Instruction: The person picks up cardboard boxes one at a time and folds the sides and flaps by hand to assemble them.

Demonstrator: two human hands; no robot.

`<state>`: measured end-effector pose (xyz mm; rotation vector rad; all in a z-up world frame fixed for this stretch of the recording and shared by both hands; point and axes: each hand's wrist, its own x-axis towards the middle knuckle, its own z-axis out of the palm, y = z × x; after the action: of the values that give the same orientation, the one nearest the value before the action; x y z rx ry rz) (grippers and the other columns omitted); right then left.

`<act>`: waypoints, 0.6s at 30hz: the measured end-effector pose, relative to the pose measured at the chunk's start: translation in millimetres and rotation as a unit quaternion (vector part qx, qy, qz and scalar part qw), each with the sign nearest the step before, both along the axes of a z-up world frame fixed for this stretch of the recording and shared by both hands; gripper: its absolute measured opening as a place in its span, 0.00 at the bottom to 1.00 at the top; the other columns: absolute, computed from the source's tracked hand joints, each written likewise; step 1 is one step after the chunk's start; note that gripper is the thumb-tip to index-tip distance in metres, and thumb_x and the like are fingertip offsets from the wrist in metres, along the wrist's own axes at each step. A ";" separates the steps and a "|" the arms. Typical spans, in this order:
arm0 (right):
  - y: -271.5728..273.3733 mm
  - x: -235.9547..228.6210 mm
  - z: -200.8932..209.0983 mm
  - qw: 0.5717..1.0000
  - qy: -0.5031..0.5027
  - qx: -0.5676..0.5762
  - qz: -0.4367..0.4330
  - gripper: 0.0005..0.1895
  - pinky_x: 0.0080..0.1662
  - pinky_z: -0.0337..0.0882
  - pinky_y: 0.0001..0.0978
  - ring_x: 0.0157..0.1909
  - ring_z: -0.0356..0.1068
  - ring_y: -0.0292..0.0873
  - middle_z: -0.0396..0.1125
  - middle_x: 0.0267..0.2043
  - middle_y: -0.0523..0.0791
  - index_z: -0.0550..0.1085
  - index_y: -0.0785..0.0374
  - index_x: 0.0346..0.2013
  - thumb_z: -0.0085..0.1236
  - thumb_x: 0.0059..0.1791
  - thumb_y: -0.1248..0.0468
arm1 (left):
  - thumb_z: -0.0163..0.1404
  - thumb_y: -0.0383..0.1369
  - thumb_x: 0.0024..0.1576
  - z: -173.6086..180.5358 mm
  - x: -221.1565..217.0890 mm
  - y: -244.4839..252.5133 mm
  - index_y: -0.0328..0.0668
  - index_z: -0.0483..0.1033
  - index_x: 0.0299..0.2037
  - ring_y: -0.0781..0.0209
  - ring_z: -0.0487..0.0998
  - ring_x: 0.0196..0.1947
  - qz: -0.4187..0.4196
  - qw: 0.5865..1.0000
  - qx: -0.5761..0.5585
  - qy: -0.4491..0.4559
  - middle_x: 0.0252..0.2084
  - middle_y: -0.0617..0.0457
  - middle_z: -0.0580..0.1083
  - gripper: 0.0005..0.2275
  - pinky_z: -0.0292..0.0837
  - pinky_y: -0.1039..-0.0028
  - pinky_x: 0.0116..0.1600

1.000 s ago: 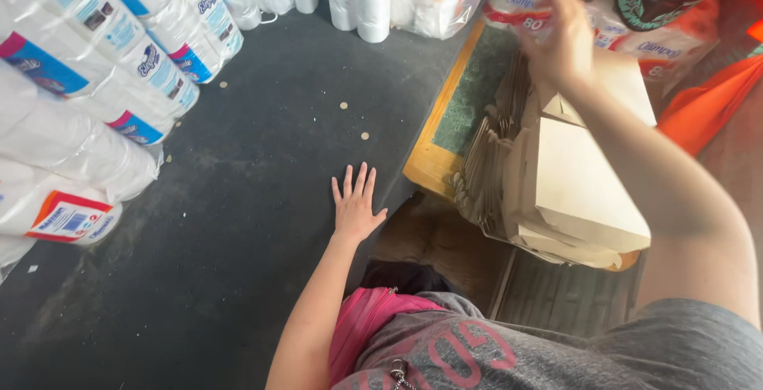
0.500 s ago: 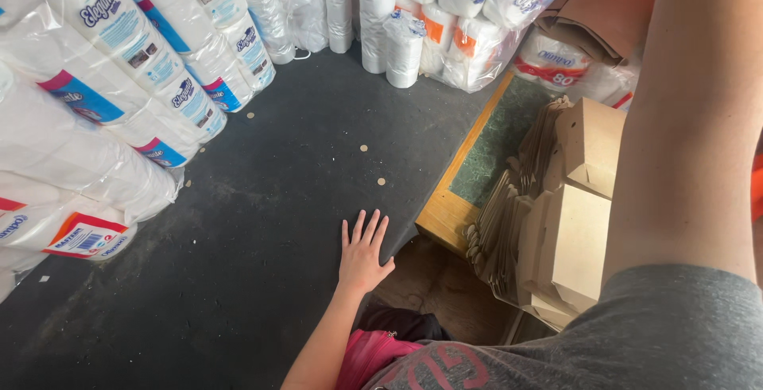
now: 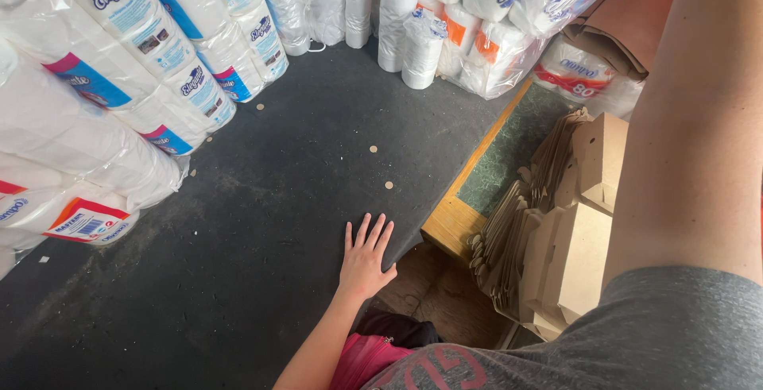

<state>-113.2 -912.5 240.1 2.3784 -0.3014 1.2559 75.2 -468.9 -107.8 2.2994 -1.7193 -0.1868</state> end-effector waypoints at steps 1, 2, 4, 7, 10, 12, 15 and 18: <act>3.9 -8.5 -4.7 1.000 -0.003 0.001 0.007 0.17 0.40 0.70 0.35 0.35 0.74 0.43 0.72 0.34 0.40 0.77 0.58 0.45 0.77 0.48 0.66 | 0.53 0.43 0.48 1.7 -0.6 -1.8 0.52 0.53 0.75 0.43 0.44 0.77 0.001 1.000 0.001 -0.001 0.78 0.51 0.50 0.40 0.33 0.38 0.74; 9.8 -18.0 -11.2 1.000 -0.007 0.003 0.011 0.17 0.40 0.70 0.35 0.35 0.74 0.43 0.72 0.34 0.41 0.77 0.58 0.45 0.77 0.47 0.67 | 0.53 0.43 0.49 3.4 0.0 -1.3 0.52 0.53 0.75 0.43 0.44 0.77 0.001 1.000 0.004 0.001 0.78 0.51 0.50 0.40 0.32 0.38 0.74; 23.7 -35.7 -20.8 1.000 -0.015 0.007 0.019 0.18 0.40 0.70 0.36 0.35 0.74 0.43 0.72 0.34 0.41 0.77 0.59 0.45 0.78 0.46 0.67 | 0.52 0.43 0.49 4.8 1.6 -1.5 0.52 0.53 0.75 0.43 0.44 0.77 -0.002 1.000 0.009 0.001 0.78 0.50 0.50 0.40 0.32 0.38 0.74; 48.1 -59.3 -31.0 0.999 -0.025 0.013 0.028 0.19 0.40 0.69 0.36 0.34 0.73 0.43 0.72 0.34 0.41 0.76 0.59 0.45 0.78 0.45 0.68 | 0.52 0.43 0.50 3.5 0.5 1.4 0.51 0.53 0.75 0.42 0.44 0.78 -0.008 1.000 0.008 0.002 0.78 0.50 0.50 0.39 0.32 0.38 0.74; 67.2 -78.0 -36.6 0.998 -0.038 0.012 0.039 0.20 0.40 0.69 0.36 0.34 0.73 0.44 0.72 0.34 0.42 0.76 0.60 0.45 0.79 0.44 0.69 | 0.52 0.43 0.49 2.3 1.9 -0.8 0.52 0.53 0.75 0.43 0.44 0.78 -0.005 1.000 0.008 0.001 0.78 0.50 0.50 0.40 0.32 0.38 0.74; 82.5 -93.1 -41.2 0.998 -0.045 0.014 0.044 0.21 0.40 0.69 0.36 0.34 0.73 0.44 0.72 0.34 0.42 0.76 0.60 0.45 0.79 0.43 0.69 | 0.51 0.43 0.50 -0.2 3.4 -2.5 0.52 0.53 0.75 0.43 0.44 0.78 -0.003 1.000 0.005 -0.003 0.78 0.51 0.50 0.39 0.32 0.38 0.74; 103.2 -115.3 -46.1 0.997 -0.055 0.014 0.054 0.22 0.39 0.68 0.36 0.34 0.73 0.44 0.72 0.34 0.43 0.75 0.61 0.45 0.80 0.42 0.70 | 0.52 0.44 0.49 -6.5 3.9 -2.4 0.53 0.51 0.76 0.43 0.43 0.78 -0.003 1.000 0.009 -0.006 0.79 0.52 0.49 0.40 0.32 0.37 0.75; 118.2 -132.4 -54.2 0.995 -0.065 0.011 0.069 0.23 0.39 0.68 0.37 0.34 0.73 0.44 0.72 0.34 0.43 0.75 0.62 0.45 0.80 0.41 0.71 | 0.53 0.45 0.51 -11.5 3.3 -1.8 0.54 0.51 0.76 0.44 0.43 0.78 0.000 1.000 -0.001 -0.003 0.79 0.52 0.49 0.40 0.31 0.38 0.75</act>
<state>-245.6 -794.3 185.9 2.3757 -0.1935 1.4820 78.4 -470.7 -119.3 2.3017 -1.7209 -0.1785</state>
